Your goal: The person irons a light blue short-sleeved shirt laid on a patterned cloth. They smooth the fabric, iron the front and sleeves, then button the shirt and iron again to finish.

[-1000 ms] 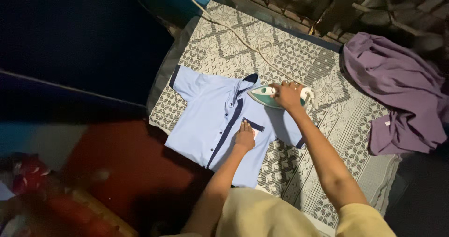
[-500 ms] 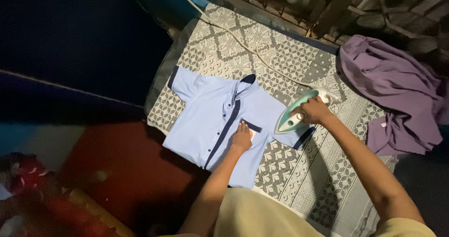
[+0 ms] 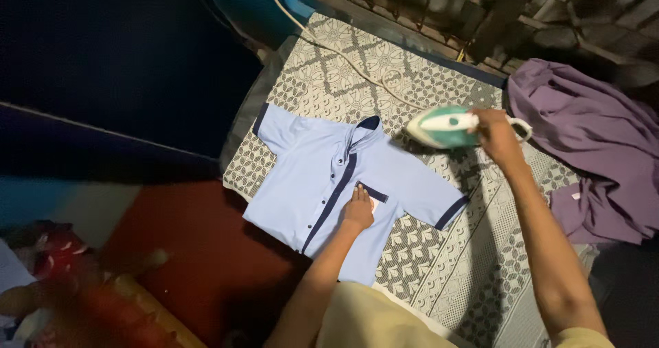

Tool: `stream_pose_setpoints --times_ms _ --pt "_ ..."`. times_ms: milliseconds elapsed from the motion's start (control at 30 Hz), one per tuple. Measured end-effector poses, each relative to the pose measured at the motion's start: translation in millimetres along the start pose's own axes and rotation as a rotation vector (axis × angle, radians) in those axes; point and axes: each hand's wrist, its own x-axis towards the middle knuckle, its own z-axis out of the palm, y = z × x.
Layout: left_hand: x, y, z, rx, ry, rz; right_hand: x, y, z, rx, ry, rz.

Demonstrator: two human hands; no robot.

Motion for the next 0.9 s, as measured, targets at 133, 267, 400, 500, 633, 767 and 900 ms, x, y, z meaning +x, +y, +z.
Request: stream_pose_setpoints --times_ms 133,267,400,500,633,767,900 --pt "-1.7 2.6 2.9 -0.063 0.074 0.003 22.4 49.2 6.9 0.384 0.361 -0.078" --pt "0.6 0.6 0.9 -0.029 -0.084 -0.042 50.1 93.7 26.5 0.556 0.609 -0.026" --pt "-1.5 1.0 3.7 -0.006 -0.031 -0.017 51.9 123.8 20.3 0.755 0.613 -0.056" --pt "0.7 0.8 4.4 0.014 -0.074 -0.030 30.7 134.0 17.8 0.788 0.599 -0.061" --pt "-1.0 1.4 4.8 0.119 -0.078 0.016 -9.6 136.1 15.2 0.690 0.562 0.015" --pt "-1.8 2.1 0.0 0.060 -0.032 -0.004 -20.0 132.4 14.0 0.641 0.574 0.117" --pt "-4.3 -3.6 -6.2 0.000 -0.097 0.016 -23.1 120.0 21.6 0.564 0.672 0.113"
